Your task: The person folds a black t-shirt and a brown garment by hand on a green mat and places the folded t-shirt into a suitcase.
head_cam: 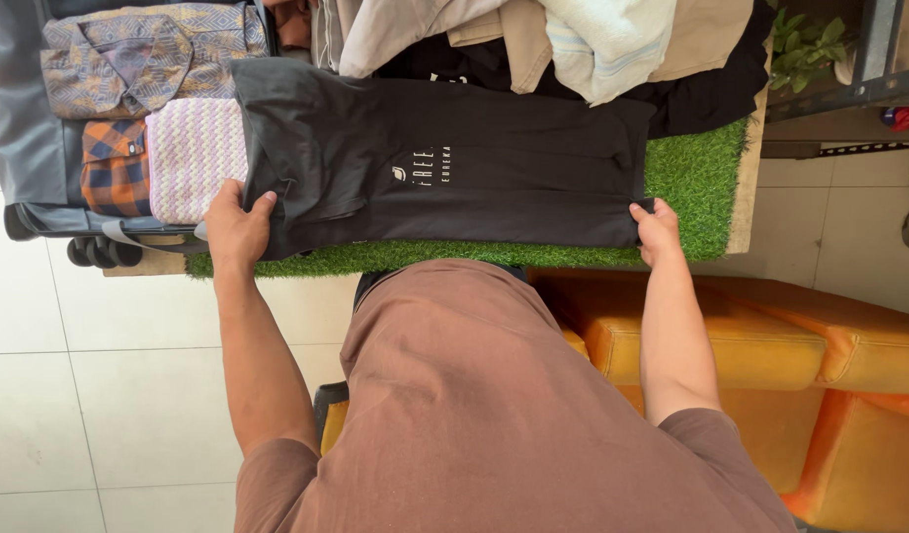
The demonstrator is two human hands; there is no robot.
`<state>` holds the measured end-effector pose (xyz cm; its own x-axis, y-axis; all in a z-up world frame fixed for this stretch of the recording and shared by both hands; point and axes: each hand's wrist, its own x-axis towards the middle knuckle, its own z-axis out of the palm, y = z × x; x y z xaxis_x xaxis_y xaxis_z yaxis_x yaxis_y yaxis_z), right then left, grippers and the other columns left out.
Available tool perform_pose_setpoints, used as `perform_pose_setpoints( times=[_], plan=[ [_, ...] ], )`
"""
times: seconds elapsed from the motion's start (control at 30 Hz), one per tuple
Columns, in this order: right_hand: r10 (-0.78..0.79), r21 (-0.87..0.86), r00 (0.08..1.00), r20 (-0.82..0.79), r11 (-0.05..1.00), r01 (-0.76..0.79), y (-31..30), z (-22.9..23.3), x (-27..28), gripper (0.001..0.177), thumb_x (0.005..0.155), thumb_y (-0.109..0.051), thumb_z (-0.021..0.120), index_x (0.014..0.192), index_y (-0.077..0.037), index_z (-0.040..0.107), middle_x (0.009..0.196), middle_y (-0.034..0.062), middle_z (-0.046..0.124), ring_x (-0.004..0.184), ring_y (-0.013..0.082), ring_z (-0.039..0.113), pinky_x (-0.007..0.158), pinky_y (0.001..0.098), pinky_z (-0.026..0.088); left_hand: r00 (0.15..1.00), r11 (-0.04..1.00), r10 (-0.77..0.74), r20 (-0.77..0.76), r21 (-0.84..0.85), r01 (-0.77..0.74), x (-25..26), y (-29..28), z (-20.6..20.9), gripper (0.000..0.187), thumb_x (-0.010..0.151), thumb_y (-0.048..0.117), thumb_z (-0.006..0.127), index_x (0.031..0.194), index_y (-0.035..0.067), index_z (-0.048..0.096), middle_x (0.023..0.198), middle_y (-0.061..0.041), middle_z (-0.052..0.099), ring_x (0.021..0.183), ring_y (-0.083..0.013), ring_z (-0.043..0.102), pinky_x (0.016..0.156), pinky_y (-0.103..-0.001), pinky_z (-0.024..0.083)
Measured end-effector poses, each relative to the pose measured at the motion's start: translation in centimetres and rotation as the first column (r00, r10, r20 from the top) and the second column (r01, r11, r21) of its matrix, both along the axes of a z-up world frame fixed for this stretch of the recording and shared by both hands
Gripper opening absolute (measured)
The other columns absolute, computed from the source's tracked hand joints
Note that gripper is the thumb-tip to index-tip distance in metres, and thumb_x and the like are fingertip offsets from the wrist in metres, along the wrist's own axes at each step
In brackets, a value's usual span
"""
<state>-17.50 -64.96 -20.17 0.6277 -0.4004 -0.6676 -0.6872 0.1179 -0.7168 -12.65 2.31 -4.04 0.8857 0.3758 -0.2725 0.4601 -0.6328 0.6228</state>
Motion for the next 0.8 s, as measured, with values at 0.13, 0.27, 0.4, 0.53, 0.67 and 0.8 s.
perform_pose_setpoints(
  times=[0.13, 0.27, 0.4, 0.53, 0.67, 0.8],
  plan=[
    [0.048, -0.141, 0.998, -0.03, 0.989, -0.051, 0.4, 0.0, 0.6, 0.017, 0.1, -0.016, 0.067, 0.115, -0.009, 0.065, 0.103, 0.0034, 0.072, 0.088, 0.0167, 0.069, 0.075, 0.0356, 0.055, 0.998, 0.997, 0.006, -0.067, 0.071, -0.001, 0.0, -0.3, 0.6, 0.033, 0.092, 0.025, 0.078, 0.102, -0.002, 0.062, 0.097, -0.023, 0.071, 0.091, -0.0394, 0.068, 0.084, -0.047, 0.05],
    [0.131, -0.622, 0.984, -0.125, 0.762, -0.18, 0.7, 0.3, 1.6, 0.031, 0.092, -0.024, 0.081, 0.114, -0.005, 0.069, 0.108, 0.0092, 0.071, 0.095, 0.0207, 0.066, 0.084, 0.0371, 0.052, 0.999, 0.991, -0.036, -0.03, 0.127, 0.04, -0.1, -0.5, 0.6, 0.036, 0.092, 0.025, 0.079, 0.113, 0.001, 0.062, 0.103, -0.026, 0.07, 0.099, -0.0436, 0.066, 0.087, -0.049, 0.05],
    [0.153, -0.812, 0.986, -0.06, 0.567, -0.138, 2.1, 1.2, 4.3, 0.03, 0.092, -0.026, 0.078, 0.111, -0.005, 0.071, 0.103, 0.0114, 0.075, 0.093, 0.0243, 0.069, 0.085, 0.0401, 0.052, 0.992, 0.994, -0.009, -0.126, 0.105, 0.022, 0.2, -0.8, 0.6, 0.043, 0.089, 0.026, 0.081, 0.118, 0.005, 0.058, 0.115, -0.024, 0.068, 0.106, -0.0426, 0.065, 0.089, -0.049, 0.049],
    [-0.036, -0.473, 0.993, -0.109, 0.881, -0.02, 3.7, 2.9, 7.8, 0.028, 0.1, -0.032, 0.067, 0.114, -0.008, 0.071, 0.098, 0.0098, 0.078, 0.085, 0.018, 0.07, 0.078, 0.0359, 0.049, 0.981, 0.996, 0.028, -0.192, 0.087, -0.012, 0.4, -1.0, 1.2, 0.043, 0.089, 0.026, 0.08, 0.121, 0.007, 0.057, 0.113, -0.021, 0.069, 0.106, -0.0405, 0.066, 0.09, -0.048, 0.05],
    [-0.275, -0.021, 0.918, -0.285, 0.959, 0.281, 3.2, 2.3, 10.5, 0.035, 0.103, -0.041, 0.059, 0.124, -0.014, 0.06, 0.098, 0.0135, 0.077, 0.076, 0.0168, 0.066, 0.065, 0.031, 0.046, 0.978, 0.997, 0.038, -0.205, 0.076, -0.023, 0.5, -1.2, 1.5, 0.041, 0.089, 0.026, 0.08, 0.118, 0.008, 0.058, 0.112, -0.018, 0.069, 0.103, -0.0374, 0.067, 0.088, -0.047, 0.05],
    [-0.415, 0.049, 0.895, -0.164, 0.903, 0.428, 2.4, -0.6, 11.0, 0.033, 0.101, -0.02, 0.069, 0.125, -0.001, 0.057, 0.11, 0.0156, 0.07, 0.083, 0.0234, 0.076, 0.072, 0.0352, 0.06, 0.978, 0.997, 0.045, -0.202, 0.078, -0.03, 0.6, -1.1, 1.2, 0.04, 0.09, 0.026, 0.08, 0.118, 0.007, 0.059, 0.11, -0.018, 0.069, 0.1, -0.0363, 0.067, 0.087, -0.047, 0.051]
  ],
)
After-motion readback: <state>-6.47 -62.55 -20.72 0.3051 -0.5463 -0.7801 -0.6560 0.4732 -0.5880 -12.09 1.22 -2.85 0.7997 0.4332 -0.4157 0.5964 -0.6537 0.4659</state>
